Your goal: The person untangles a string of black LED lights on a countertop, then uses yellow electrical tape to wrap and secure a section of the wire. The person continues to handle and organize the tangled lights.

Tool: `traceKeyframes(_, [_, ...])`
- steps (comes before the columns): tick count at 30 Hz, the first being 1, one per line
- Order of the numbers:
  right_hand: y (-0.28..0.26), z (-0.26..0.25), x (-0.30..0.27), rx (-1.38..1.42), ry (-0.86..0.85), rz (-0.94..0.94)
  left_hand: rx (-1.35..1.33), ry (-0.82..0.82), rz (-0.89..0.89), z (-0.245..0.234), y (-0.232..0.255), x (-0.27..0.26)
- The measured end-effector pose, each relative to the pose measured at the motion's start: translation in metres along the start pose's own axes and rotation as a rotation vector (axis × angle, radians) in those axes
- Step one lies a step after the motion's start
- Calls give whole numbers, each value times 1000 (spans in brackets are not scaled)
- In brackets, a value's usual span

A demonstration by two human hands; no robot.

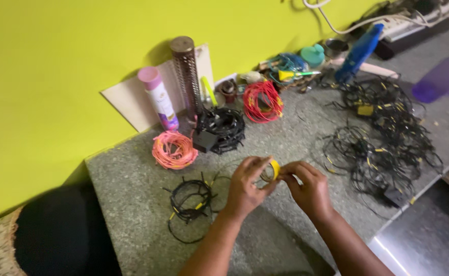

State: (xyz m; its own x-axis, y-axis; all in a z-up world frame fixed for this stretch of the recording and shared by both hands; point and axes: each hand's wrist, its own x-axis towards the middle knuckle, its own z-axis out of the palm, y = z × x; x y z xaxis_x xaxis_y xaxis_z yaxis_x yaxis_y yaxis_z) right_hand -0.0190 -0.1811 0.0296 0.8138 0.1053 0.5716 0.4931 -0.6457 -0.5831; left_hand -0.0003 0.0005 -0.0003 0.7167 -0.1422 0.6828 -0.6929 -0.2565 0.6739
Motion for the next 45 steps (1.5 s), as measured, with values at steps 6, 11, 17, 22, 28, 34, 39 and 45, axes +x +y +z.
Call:
traceKeyframes(6, [-1, 4, 3, -21, -21, 4, 27, 5, -5, 0, -2, -1])
traceKeyframes(11, [8, 7, 1, -34, -77, 55, 18, -4, -38, 1, -5, -4])
traceKeyframes(17, [21, 15, -3, -66, -91, 46, 61, -23, -41, 3, -12, -7])
traceKeyframes(22, [25, 20, -6, -7, -10, -1, 94, -38, -87, 5, -14, -8])
traceKeyframes(28, [25, 21, -7, -17, -10, 76, 103, -22, -79, 6, -12, -8])
traceKeyframes(34, [23, 19, -6, -153, -86, 35, 83, -35, -64, 2, -10, -9])
traceKeyframes(39, [18, 24, -7, -268, -98, 39, 93, -40, -60, 2, -10, -8])
traceKeyframes(45, [8, 21, -6, -99, 33, 17, 39, 37, -89, 1, -9, -2])
